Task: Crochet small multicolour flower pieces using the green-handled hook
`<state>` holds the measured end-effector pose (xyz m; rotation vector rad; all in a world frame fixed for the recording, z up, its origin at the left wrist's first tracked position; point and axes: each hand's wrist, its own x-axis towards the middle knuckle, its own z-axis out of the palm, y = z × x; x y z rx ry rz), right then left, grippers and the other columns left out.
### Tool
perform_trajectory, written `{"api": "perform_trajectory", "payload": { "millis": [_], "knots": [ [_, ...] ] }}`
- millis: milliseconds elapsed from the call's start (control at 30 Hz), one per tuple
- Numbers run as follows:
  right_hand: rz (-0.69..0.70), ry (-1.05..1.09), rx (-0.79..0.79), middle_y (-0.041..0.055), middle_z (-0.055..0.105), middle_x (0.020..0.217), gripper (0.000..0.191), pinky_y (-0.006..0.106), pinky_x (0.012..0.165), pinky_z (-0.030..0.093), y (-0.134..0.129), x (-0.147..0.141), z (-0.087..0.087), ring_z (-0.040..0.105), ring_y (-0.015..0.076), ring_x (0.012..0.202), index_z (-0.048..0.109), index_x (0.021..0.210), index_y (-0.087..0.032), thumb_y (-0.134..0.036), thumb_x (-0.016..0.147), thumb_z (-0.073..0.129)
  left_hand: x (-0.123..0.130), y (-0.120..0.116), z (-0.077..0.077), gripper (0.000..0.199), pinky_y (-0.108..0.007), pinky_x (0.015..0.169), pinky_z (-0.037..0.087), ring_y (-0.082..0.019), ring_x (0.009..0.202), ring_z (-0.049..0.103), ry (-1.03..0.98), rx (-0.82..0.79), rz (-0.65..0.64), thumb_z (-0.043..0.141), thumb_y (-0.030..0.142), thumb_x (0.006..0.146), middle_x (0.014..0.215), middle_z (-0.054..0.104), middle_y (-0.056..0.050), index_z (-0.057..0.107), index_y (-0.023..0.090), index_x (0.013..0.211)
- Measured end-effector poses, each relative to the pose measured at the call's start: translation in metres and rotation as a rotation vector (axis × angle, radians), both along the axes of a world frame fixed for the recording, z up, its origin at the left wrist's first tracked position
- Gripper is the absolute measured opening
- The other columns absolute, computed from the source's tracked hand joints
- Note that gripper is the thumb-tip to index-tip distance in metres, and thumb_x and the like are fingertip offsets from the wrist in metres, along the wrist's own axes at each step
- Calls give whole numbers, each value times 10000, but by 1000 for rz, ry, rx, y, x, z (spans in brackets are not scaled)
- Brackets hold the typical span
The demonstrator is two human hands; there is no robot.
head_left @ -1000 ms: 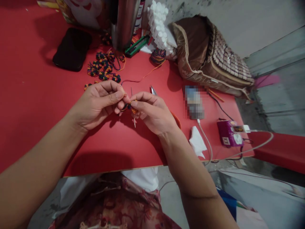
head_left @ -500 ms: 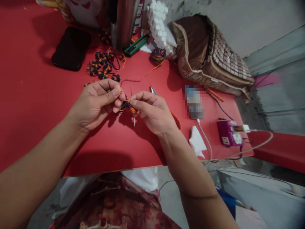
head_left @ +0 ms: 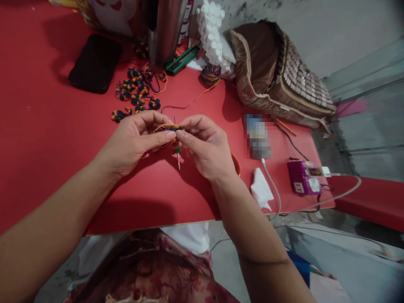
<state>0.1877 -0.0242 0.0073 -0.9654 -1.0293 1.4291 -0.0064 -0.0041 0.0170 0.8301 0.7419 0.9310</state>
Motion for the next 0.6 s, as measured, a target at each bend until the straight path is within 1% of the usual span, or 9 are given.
{"api": "perform_trajectory", "payload": {
  "millis": [100,233,300,433,533,600],
  "knots": [
    [-11,1,26,-66,737,779,333,263,742,689,-1,-1,1,733,115,710,829,953,-251,-337,813,1119,-2,1,-1,286,-258,724,658,-155,779,787,46,27,9,1094,197,748,838,813,2,841,210,880],
    [-4,-2,21,-49,757,818,346,272,773,692,-2,-2,2,706,106,708,826,940,-238,-434,847,1097,-5,4,-2,228,-296,704,627,-200,833,816,87,89,-3,1055,200,791,870,815,-13,840,233,860],
    [1,6,11,-48,754,811,347,264,758,682,-2,-3,3,680,97,686,833,932,-234,-449,851,1092,-6,4,-1,202,-298,706,624,-190,801,811,95,90,-4,1029,175,804,862,817,-19,840,227,851],
    [19,34,-18,-59,709,757,336,244,664,634,-3,-3,4,602,83,624,824,898,-230,-453,862,1072,-7,4,0,205,-281,702,628,-165,743,799,109,43,0,1007,133,796,839,823,-9,838,220,873],
    [12,20,-35,-55,704,751,293,234,621,584,-3,-3,4,583,86,631,810,894,-232,-426,892,1029,-7,5,1,242,-250,620,569,-143,700,759,107,47,-31,1010,109,756,832,829,6,831,226,870],
    [15,30,-65,-50,714,764,282,232,587,542,-4,-3,3,590,95,648,807,899,-233,-410,883,1027,-7,6,1,259,-227,583,530,-124,671,726,84,48,-41,1002,95,728,823,831,19,832,233,866]
  ]
}}
